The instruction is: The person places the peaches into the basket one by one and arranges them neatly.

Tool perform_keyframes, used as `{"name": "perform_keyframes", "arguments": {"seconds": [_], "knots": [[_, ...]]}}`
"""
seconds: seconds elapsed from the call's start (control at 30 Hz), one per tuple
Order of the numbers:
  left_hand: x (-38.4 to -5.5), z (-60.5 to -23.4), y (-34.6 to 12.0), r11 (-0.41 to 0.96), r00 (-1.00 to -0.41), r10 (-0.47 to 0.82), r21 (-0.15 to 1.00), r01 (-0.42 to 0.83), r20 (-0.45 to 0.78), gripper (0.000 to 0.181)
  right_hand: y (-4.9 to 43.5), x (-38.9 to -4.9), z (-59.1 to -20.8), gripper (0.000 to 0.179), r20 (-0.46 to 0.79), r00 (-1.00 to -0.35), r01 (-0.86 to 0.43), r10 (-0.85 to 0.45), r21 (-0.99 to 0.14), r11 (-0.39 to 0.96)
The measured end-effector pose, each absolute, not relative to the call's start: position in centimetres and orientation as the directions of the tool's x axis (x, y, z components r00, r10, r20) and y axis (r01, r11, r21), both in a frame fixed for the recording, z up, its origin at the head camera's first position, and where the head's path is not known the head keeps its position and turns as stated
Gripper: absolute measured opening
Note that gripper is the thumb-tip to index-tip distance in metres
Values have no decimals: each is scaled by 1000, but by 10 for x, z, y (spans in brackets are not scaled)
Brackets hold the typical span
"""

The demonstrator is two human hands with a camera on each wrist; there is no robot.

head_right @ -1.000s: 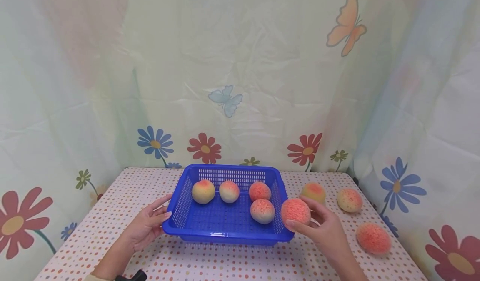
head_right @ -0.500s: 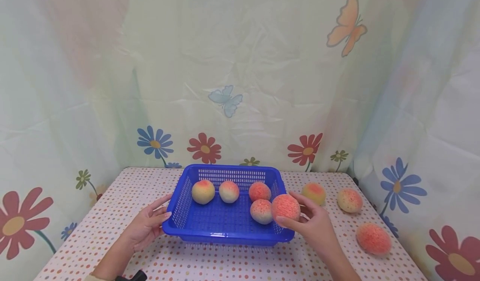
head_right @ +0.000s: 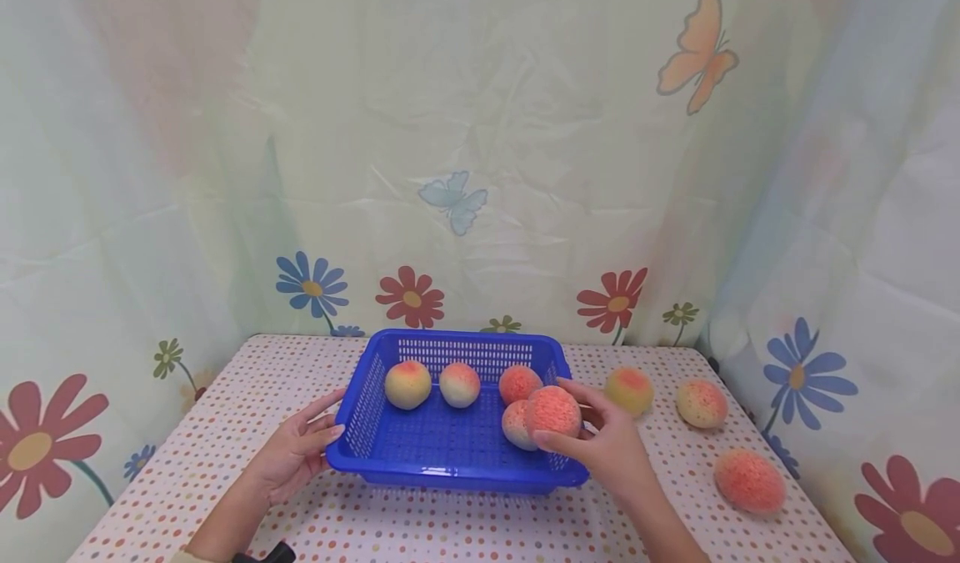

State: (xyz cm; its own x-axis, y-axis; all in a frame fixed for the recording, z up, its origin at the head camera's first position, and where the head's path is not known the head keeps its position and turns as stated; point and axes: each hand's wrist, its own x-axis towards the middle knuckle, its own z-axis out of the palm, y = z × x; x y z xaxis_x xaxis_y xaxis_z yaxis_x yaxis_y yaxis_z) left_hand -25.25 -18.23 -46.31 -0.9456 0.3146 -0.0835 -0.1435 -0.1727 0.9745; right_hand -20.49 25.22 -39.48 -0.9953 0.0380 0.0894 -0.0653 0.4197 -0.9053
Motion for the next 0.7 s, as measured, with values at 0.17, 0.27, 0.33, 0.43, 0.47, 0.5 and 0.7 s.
{"name": "perform_keyframes", "arguments": {"seconds": [0.17,0.27,0.33,0.43,0.47,0.5,0.7], "knots": [[-252,-463,-182,-174,-943,322,974,-143,-81,78,247,-209,-396,83,74,-997,-59,21,-911,407],[-252,-462,-182,-171,-943,323,975,-142,-81,79,244,-211,-397,82,70,-997,-61,9,-917,394],[-251,-462,-182,-171,-943,324,975,-143,-81,79,241,-213,-397,81,69,-998,-63,1,-918,393],[-251,-461,-182,-172,-943,323,974,-145,-84,79,237,-215,-396,81,74,-997,-74,-15,-913,402],[-251,-461,-182,-174,-942,324,974,-147,-84,78,236,-215,-396,81,78,-997,-78,-18,-910,408],[-251,-461,-182,-175,-942,324,973,-148,-85,78,235,-216,-395,81,84,-996,-87,-25,-908,410],[-251,-461,-182,-177,-942,325,973,-146,-83,79,229,-221,-396,80,95,-994,-107,-48,-903,417]]}}
